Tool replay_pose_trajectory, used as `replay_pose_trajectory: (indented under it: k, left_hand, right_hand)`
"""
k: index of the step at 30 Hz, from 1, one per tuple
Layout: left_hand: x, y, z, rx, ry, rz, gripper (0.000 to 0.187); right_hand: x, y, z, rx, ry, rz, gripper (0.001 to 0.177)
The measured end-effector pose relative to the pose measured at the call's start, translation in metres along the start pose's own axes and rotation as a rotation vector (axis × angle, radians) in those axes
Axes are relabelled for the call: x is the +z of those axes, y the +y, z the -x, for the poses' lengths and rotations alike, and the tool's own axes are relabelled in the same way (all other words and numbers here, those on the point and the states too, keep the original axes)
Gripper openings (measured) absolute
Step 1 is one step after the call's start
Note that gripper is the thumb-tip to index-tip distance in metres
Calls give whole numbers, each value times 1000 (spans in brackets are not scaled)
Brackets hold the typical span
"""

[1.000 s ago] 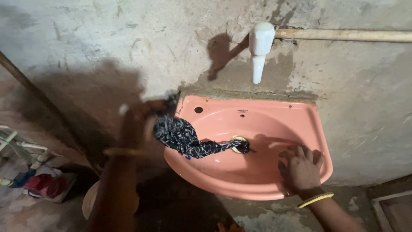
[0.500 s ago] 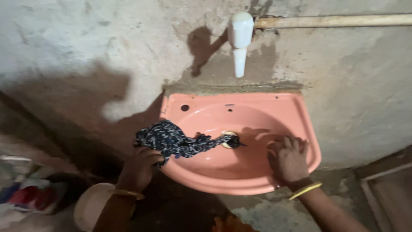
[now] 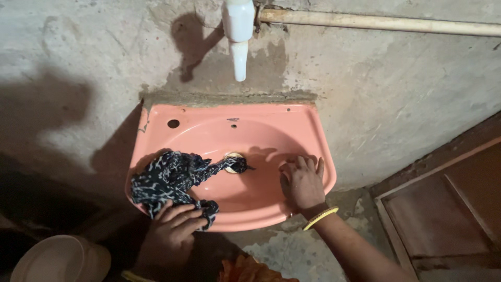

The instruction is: The person washes a dark patterned cloth by hand in a pink sink. They repeatedly wet, scrub, and wring the cloth under a running tap, then rinse it and wipe the sink basin.

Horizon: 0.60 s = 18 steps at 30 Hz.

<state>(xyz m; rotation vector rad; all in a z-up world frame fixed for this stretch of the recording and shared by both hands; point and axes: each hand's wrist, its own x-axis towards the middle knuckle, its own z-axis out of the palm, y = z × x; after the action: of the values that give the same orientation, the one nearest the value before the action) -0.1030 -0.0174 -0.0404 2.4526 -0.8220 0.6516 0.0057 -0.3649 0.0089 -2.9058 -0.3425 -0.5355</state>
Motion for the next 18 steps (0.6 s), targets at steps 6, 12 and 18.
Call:
replay_pose_trajectory:
  k: [6, 12, 18]
  left_hand:
    - [-33, -80, 16, -53, -63, -60, 33]
    - [-43, -93, 10, -263, 3, -10, 30]
    - [-26, -45, 14, -259, 121, -109, 27]
  right_hand:
    - [-1, 1, 0, 3, 31, -27, 17]
    - [-3, 0, 0, -48, 152, -63, 16]
    - [-10, -2, 1, -59, 219, -153, 12]
